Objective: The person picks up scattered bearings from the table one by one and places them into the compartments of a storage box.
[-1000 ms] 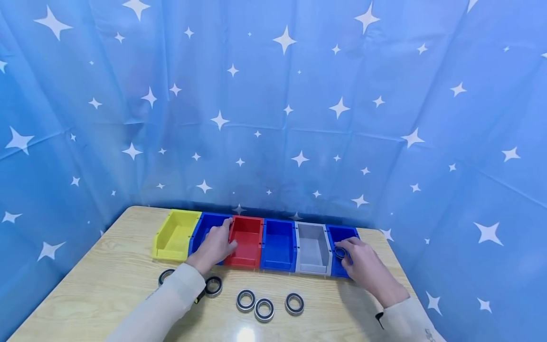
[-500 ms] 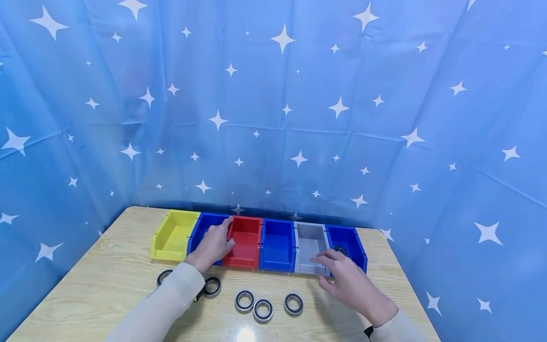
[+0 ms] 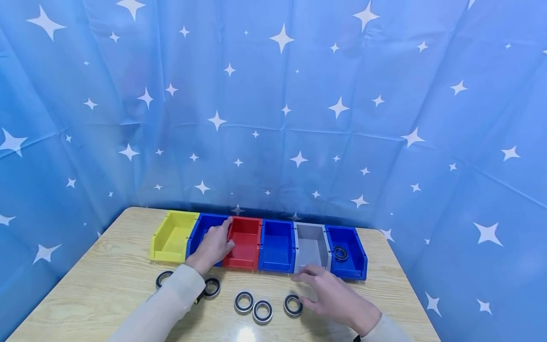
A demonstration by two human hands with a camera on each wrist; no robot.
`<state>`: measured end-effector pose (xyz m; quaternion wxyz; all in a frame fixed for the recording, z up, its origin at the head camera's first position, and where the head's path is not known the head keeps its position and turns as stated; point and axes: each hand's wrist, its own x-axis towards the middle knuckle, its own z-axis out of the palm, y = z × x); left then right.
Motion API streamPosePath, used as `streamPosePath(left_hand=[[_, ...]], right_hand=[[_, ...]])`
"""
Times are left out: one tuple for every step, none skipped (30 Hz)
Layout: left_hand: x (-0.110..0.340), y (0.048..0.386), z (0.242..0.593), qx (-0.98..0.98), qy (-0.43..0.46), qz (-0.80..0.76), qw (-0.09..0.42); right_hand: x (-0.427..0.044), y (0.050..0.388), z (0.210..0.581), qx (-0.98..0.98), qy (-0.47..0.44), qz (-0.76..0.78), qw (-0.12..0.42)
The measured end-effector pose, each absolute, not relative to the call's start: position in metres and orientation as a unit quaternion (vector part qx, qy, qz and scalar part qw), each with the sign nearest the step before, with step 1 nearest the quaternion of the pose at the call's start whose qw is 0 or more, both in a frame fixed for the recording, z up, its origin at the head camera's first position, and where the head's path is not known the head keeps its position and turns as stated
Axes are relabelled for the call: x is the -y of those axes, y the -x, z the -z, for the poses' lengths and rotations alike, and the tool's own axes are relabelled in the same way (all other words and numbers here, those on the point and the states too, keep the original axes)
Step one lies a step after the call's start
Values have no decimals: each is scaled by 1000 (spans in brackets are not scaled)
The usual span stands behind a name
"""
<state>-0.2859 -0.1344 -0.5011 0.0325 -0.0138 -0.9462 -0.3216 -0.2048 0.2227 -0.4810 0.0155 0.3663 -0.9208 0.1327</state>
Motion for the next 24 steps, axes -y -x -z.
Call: streamPosePath(left_hand=[[135,286,500,945,13,325,32],[135,286,499,944,11,328,32],[135,287,498,942,10,333,31],[136,287,497,940,8,340,27],[137,288,495,938,6,345,25],[138,289,494,937,4,350,23],[139,290,493,935,0,354,19],[139,290,491,934,-4,357,16],[140,291,490,934,-7,357,13],[140,292,489,935,-11,356,11],[140,292,489,936,-13,353,10],[140,293,488,937,-18,350,8],[140,293,488,938,-20,346,6],[139,294,488,939,-24,344,4],[139,294,488,939,-27,343,1],[139,295,487,938,-30,346,-3],[139,295,487,937,-31,348,-7],[139,295,488,937,-32,348,-8],[139,296,488,937,-32,349,-9],[140,296,488,936,-32,350,-10],[140,296,488,936,-30,350,-9],[140,296,488,936,-30,350,-9],[141,296,488,937,-28,349,-8],[141,295,487,937,-26,348,-7]], right_hand=[[-221,204,482,919,-372,-132,12],[-220,204,483,917,-377,-130,10],[-219,203,484,915,-382,-127,8],[-217,203,485,914,-387,-123,6],[-216,202,486,913,-391,-119,7],[-214,202,486,912,-394,-116,5],[-213,202,487,912,-394,-111,1],[-211,201,488,913,-393,-107,-6],[-210,201,489,914,-393,-103,-11],[-209,201,490,915,-391,-100,-17],[-208,201,491,915,-390,-97,-22],[-207,200,492,915,-391,-95,-25],[-207,200,492,915,-392,-95,-28],[-206,200,493,914,-394,-96,-30],[-205,200,494,913,-396,-97,-31],[-205,200,494,912,-398,-100,-32],[-204,199,495,910,-400,-103,-34],[-203,199,495,909,-401,-106,-36],[-203,199,495,908,-402,-110,-40],[-203,199,496,908,-401,-113,-44],[-202,199,496,907,-402,-116,-49],[-202,199,496,907,-401,-118,-55],[-202,199,496,906,-401,-121,-60],[-202,199,497,905,-401,-125,-65]])
